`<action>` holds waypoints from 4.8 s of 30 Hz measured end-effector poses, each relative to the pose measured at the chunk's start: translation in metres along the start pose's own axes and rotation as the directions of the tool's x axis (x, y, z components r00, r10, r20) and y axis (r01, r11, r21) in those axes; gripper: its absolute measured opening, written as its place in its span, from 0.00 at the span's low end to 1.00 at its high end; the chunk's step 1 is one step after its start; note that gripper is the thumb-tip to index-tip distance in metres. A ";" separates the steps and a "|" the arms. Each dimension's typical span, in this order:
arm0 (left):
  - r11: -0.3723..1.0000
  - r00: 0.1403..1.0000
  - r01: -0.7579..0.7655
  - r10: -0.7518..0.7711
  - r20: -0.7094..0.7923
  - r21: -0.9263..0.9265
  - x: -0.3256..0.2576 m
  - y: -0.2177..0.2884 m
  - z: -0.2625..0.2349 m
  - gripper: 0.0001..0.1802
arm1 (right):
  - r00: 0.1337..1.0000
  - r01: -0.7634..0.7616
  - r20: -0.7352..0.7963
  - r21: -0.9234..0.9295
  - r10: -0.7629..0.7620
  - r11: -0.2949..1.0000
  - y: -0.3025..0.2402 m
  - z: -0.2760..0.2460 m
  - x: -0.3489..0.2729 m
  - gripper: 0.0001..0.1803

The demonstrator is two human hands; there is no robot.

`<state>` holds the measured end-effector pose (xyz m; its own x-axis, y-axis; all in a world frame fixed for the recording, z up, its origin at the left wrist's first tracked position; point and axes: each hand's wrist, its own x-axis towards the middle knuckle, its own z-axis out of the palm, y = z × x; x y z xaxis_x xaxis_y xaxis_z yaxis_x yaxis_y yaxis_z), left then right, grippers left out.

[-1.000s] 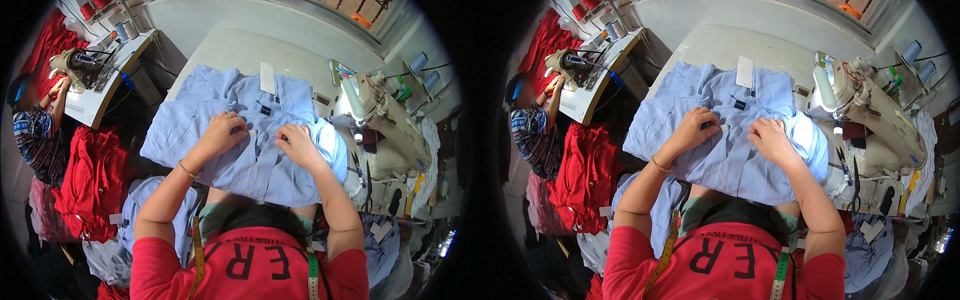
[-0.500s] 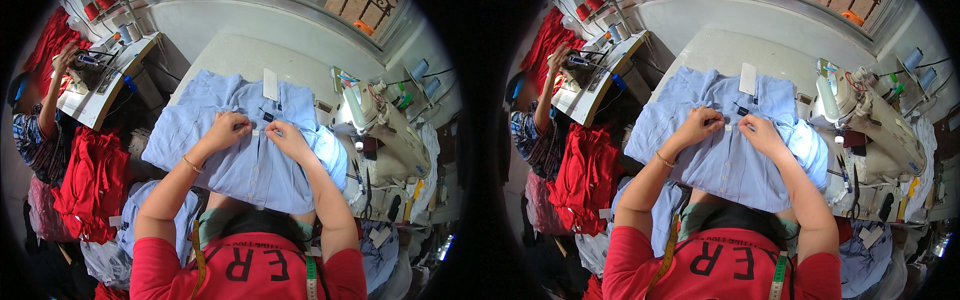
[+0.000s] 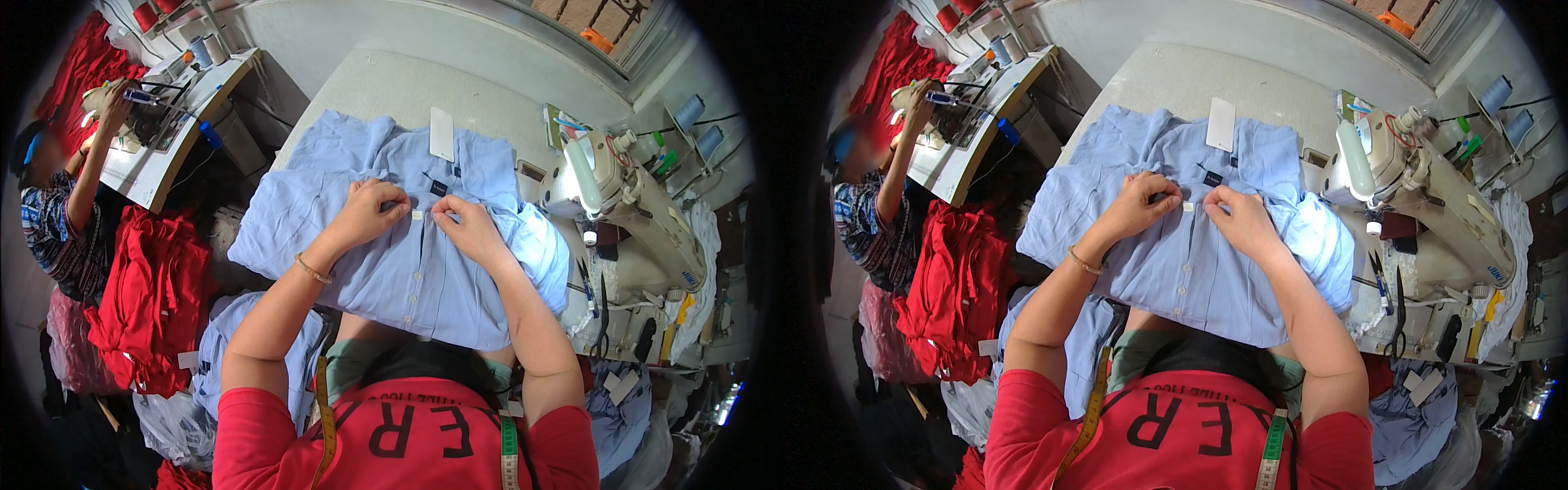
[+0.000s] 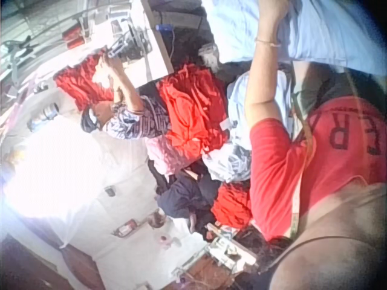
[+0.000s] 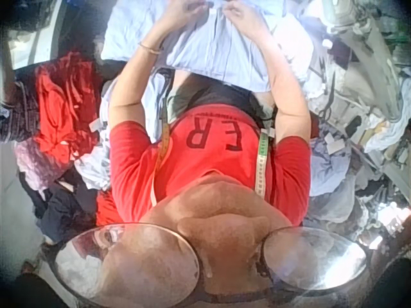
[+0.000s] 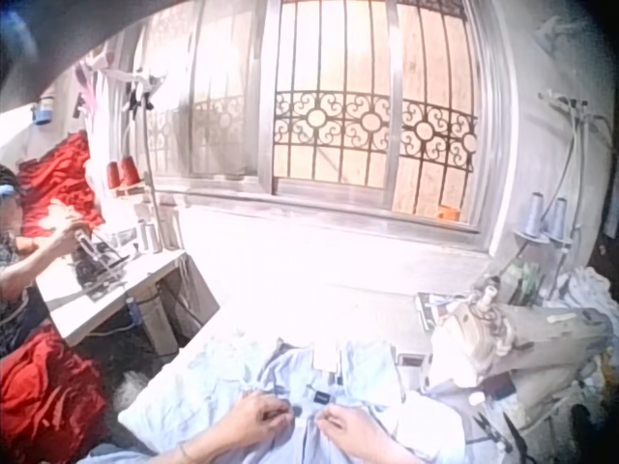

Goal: The person picks up a light-blue shirt from a pile, lays it flat on a table, fastens several buttons, and uses small shears to trim a loose thread near the collar.

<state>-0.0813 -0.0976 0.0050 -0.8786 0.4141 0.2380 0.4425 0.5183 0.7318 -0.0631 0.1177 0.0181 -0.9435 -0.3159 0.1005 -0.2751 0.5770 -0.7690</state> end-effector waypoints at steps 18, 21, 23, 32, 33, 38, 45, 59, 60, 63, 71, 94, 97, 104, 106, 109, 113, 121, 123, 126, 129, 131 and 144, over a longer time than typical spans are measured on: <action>0.996 0.997 -0.077 0.078 -0.006 0.046 -0.004 0.007 -0.005 0.10 | 0.998 0.045 -0.033 -0.020 -0.046 0.999 -0.004 0.001 -0.001 0.09; 0.946 0.959 -0.251 0.272 -0.082 0.204 -0.017 0.019 -0.005 0.15 | 0.997 0.058 -0.041 -0.025 -0.059 0.998 -0.001 0.003 -0.002 0.09; 0.904 0.930 -0.317 0.355 -0.092 0.288 -0.031 0.036 -0.006 0.17 | 0.997 0.062 -0.046 -0.022 -0.063 0.998 0.001 0.003 -0.002 0.09; 0.911 0.950 -0.288 0.311 -0.033 0.295 -0.115 0.082 0.035 0.24 | 0.999 0.049 -0.004 -0.053 -0.049 0.997 0.003 0.001 -0.001 0.11; 0.913 0.953 -0.281 0.302 -0.027 0.296 -0.117 0.082 0.037 0.24 | 0.999 0.040 -0.003 -0.059 -0.040 0.997 0.002 0.001 -0.002 0.11; 0.916 0.961 -0.258 0.276 -0.013 0.307 -0.121 0.082 0.040 0.25 | 0.998 0.058 0.006 -0.075 -0.057 0.996 0.002 0.003 0.000 0.10; 0.917 0.963 -0.241 0.267 -0.039 0.317 -0.115 0.085 0.035 0.27 | 0.998 0.031 0.061 -0.098 -0.025 0.995 -0.002 -0.002 0.001 0.11; 0.910 0.967 -0.176 0.232 -0.107 0.376 -0.115 0.075 0.053 0.24 | 1.000 0.015 0.026 -0.186 -0.010 0.982 -0.005 0.011 0.005 0.08; 0.912 0.965 -0.172 0.232 -0.121 0.372 -0.116 0.074 0.055 0.23 | 0.999 0.032 -0.016 -0.207 -0.036 0.978 -0.006 0.015 0.004 0.07; 0.918 0.959 -0.182 0.245 -0.145 0.351 -0.116 0.073 0.057 0.20 | 0.991 0.051 -0.109 -0.254 -0.081 0.966 -0.004 0.025 0.002 0.05; 0.929 0.956 -0.185 0.245 -0.158 0.321 -0.116 0.072 0.058 0.19 | 0.960 0.111 -0.217 -0.294 -0.179 0.949 0.001 0.035 0.004 0.04; 0.992 0.943 0.063 -0.096 -0.317 -0.113 -0.042 0.053 0.032 0.06 | 0.988 0.052 0.152 -0.082 -0.039 0.995 -0.005 0.002 0.001 0.12; 0.993 0.936 0.063 -0.094 -0.340 -0.102 -0.039 0.049 0.034 0.06 | 0.990 0.038 0.141 -0.066 -0.028 0.997 -0.007 0.004 0.002 0.11; 0.991 0.934 0.090 -0.118 -0.337 -0.098 -0.038 0.046 0.036 0.06 | 0.995 0.046 0.093 -0.097 -0.037 0.994 -0.008 0.010 0.004 0.11; 0.991 0.934 0.087 -0.115 -0.338 -0.097 -0.038 0.044 0.038 0.06 | 0.996 0.033 0.086 -0.089 -0.025 0.995 -0.004 0.012 0.005 0.11; 0.991 0.928 0.061 -0.100 -0.359 -0.119 -0.038 0.043 0.040 0.05 | 0.997 0.055 0.068 -0.116 -0.047 0.992 -0.007 0.014 0.004 0.11; 0.988 0.919 0.057 -0.109 -0.380 -0.146 -0.038 0.045 0.038 0.04 | 0.997 0.049 0.063 -0.086 -0.043 0.995 -0.005 0.014 0.005 0.11; 0.987 0.911 0.117 -0.151 -0.383 -0.111 -0.035 0.044 0.041 0.05 | 0.989 0.148 0.016 -0.092 -0.147 0.985 -0.008 0.017 0.000 0.08; 0.989 0.905 0.107 -0.139 -0.403 -0.102 -0.034 0.042 0.043 0.05 | 0.966 0.239 -0.055 -0.181 -0.252 0.954 -0.011 0.021 -0.003 0.07; 0.992 0.895 0.089 -0.118 -0.430 -0.087 -0.033 0.040 0.048 0.04 | 0.933 0.310 -0.102 -0.260 -0.345 0.915 -0.013 0.024 -0.006 0.06; 0.993 0.881 0.085 -0.114 -0.460 -0.082 -0.034 0.037 0.051 0.03 | 0.916 0.340 -0.113 -0.291 -0.385 0.894 -0.013 0.027 -0.006 0.05; 0.995 0.873 0.078 -0.095 -0.478 -0.055 -0.034 0.037 0.053 0.03 | 0.912 0.346 -0.123 -0.281 -0.391 0.895 -0.010 0.028 -0.005 0.05; 0.826 0.816 0.042 -0.353 -0.458 -0.562 -0.068 0.020 0.004 0.03 | 0.970 0.226 -0.076 -0.072 -0.231 0.972 -0.006 0.024 -0.004 0.06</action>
<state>-0.0118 -0.1124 0.0015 -0.9552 -0.1884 0.2281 0.2275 0.0252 0.9735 -0.0527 0.0973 0.0068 -0.8657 -0.3824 0.3229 -0.4933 0.5435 -0.6792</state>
